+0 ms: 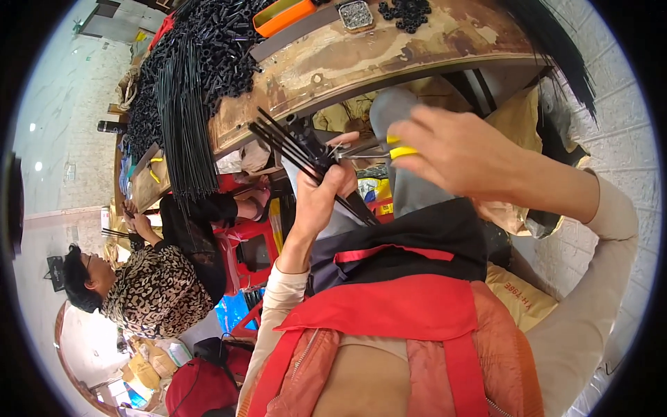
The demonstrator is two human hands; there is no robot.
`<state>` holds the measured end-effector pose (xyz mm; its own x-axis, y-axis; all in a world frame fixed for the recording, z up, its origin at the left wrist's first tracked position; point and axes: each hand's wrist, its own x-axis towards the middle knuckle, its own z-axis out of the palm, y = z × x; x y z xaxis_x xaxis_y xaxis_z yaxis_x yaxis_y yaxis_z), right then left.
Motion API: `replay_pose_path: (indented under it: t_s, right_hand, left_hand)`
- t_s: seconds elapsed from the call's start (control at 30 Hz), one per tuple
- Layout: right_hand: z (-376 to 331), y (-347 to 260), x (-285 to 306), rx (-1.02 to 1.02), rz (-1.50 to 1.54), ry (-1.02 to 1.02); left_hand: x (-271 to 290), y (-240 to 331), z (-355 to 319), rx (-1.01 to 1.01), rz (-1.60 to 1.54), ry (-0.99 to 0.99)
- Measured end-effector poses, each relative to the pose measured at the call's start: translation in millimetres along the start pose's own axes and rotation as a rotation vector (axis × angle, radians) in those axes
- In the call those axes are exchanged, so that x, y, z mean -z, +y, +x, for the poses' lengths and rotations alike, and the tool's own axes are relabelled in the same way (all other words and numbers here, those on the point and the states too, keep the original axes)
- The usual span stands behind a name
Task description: Assembling small components or connectors onto a bundle of black cables at a production workbench.
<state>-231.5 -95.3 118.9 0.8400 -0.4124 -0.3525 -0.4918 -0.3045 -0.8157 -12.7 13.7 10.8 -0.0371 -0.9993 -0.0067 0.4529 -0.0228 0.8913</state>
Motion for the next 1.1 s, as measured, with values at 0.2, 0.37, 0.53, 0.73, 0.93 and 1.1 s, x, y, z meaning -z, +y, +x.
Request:
replay_pose_path:
  t_s: [0.2, 0.37, 0.53, 0.73, 0.93, 1.1]
  right_hand:
    - [5, 25, -10, -0.352, 0.739, -0.606]
    - [7, 38, -20, 0.471, -0.456, 0.467]
    - [6, 21, -11, -0.376, 0.588, -0.286]
    - [-1, 3, -14, -0.368, 0.628, -0.362]
    - [-7, 2, -19, -0.250, 0.433, -0.149]
    - [-3, -42, 19, -0.369, 0.103, -0.221]
  left_hand:
    - [6, 4, -1, 0.029, 0.032, -0.174]
    - [6, 1, 1, -0.022, 0.079, -0.084]
    - [4, 6, 2, 0.002, 0.048, -0.169]
    - [16, 4, -10, 0.033, 0.129, -0.186]
    - [9, 7, -7, 0.029, 0.127, -0.197]
    - [4, 6, -3, -0.005, 0.151, -0.123]
